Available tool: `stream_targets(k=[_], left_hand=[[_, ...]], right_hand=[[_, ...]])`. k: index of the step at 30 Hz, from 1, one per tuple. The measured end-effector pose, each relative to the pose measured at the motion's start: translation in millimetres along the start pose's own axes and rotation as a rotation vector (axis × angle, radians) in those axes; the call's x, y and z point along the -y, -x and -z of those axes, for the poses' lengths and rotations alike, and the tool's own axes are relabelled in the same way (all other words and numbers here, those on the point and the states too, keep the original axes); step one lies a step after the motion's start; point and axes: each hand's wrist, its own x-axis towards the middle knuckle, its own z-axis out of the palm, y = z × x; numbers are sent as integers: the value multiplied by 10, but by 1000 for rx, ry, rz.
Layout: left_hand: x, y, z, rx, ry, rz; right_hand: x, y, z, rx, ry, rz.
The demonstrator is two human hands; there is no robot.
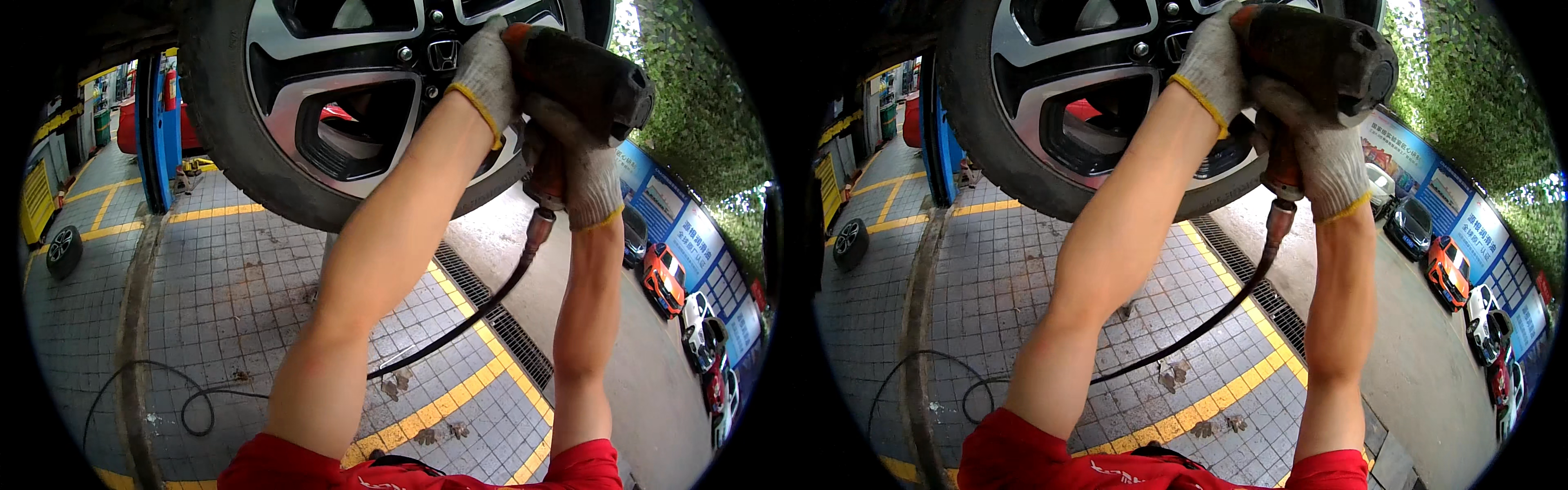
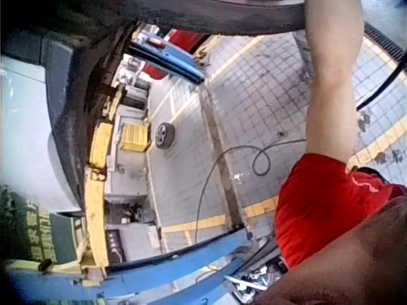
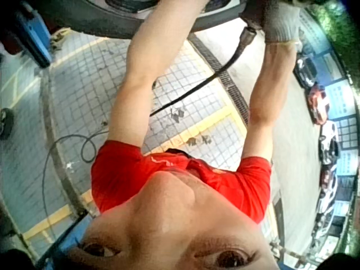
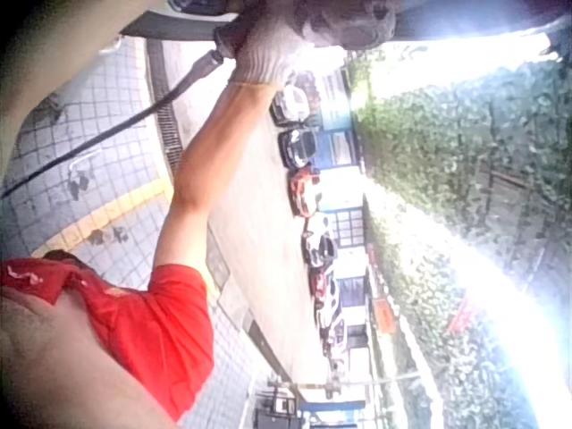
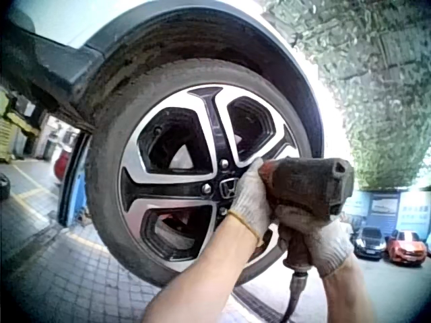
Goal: The person walks into an auto repair shop and approaches a car raised on a hydraulic lift. They put on gloves and use a pneumatic impact wrench to remove the lug nuts from a tire. After removing the nuts, the person takes the tire off the wheel hub and places it on the floor.
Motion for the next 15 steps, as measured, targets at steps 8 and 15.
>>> stream_targets(k=[8, 15], left_hand=[[-32, 297, -79, -77, -134, -92], [-575, 539, 76, 378, -51, -25]], right_hand=[[127, 222, -144, -66, 5, 13], [325, 181, -415, 84, 64, 82]])
